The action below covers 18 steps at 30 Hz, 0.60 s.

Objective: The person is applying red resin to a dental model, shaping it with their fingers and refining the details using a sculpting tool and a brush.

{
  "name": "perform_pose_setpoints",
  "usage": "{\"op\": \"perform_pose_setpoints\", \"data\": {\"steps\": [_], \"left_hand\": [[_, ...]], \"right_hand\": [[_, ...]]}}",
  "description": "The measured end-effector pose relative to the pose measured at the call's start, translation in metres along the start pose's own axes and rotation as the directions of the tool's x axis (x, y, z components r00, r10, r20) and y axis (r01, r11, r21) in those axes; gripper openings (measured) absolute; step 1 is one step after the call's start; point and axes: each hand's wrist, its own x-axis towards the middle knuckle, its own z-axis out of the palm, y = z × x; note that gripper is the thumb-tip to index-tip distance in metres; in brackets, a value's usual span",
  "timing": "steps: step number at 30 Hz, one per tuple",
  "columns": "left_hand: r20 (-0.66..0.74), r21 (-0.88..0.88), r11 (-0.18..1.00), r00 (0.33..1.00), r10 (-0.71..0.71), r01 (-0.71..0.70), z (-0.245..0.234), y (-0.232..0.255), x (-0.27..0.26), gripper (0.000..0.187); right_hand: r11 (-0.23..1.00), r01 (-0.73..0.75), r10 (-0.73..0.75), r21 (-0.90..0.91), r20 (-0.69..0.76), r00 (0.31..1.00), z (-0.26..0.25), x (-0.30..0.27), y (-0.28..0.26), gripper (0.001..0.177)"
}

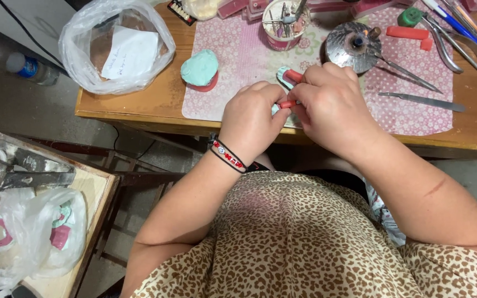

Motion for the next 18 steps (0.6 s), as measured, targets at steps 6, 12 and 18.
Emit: {"op": "perform_pose_setpoints", "data": {"steps": [6, 12, 18], "left_hand": [[0.042, 0.010, 0.996, 0.995, -0.089, 0.089, -0.008, -0.001, -0.009, 0.068], [0.230, -0.536, 0.841, 0.971, 0.059, 0.076, -0.048, -0.024, -0.002, 0.065], [0.168, -0.765, 0.643, 0.973, 0.157, 0.029, -0.066, -0.025, 0.008, 0.067]], "right_hand": [[0.979, -0.109, 0.087, 0.172, 0.132, 0.987, -0.024, -0.004, 0.010, 0.048], [0.787, -0.328, 0.169, 0.522, 0.330, 0.929, -0.043, -0.007, 0.022, 0.109], [-0.007, -0.328, 0.333, 0.945, 0.312, 0.890, -0.009, -0.019, 0.016, 0.080]]}}
